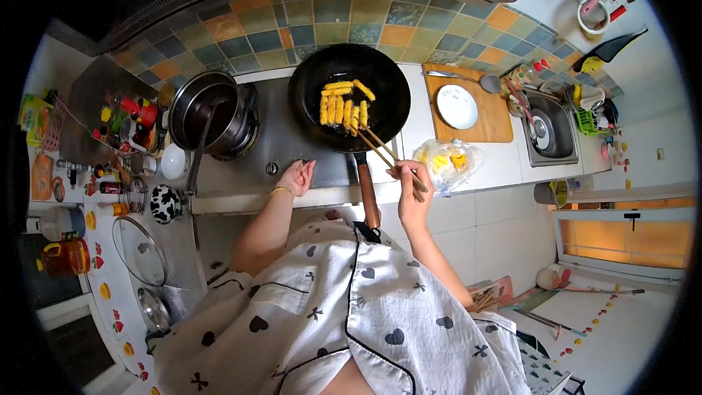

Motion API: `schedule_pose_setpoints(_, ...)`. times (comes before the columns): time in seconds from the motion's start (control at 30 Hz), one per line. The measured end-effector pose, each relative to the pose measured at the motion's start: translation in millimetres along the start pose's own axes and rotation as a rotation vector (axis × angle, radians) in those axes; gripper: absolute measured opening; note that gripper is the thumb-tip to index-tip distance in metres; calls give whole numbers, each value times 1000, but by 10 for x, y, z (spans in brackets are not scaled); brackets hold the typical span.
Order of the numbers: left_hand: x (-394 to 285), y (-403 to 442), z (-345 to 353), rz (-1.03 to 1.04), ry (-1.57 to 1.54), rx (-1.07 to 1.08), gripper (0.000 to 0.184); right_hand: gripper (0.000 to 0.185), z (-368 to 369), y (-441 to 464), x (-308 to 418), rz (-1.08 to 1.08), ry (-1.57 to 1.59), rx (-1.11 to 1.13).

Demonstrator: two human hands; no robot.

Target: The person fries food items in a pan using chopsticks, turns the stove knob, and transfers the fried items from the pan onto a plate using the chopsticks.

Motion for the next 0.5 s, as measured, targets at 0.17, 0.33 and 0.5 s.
schedule_pose_setpoints(0.17, -39, 129, -43, -25, 2, 26, 34, 19, -15, 4, -21, 21, 9, -11)
schedule_pose_setpoints(0.33, -31, 133, -37, -27, -6, 23, 34, 19, 1, 1, -13, 21, 20, -14)
schedule_pose_setpoints(0.5, -46, 193, -50, -26, -28, 32, 34, 20, 6, -14, -33, 15, 16, -11)
Point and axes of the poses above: each hand's wrist, its own y-axis towards the middle knuckle, its own z-axis out of the palm, x = y × z, the point moved 2 cm from there along y, towards the middle knuckle, and after that the axes turned 5 degrees about -z, right-handed, at the moved point
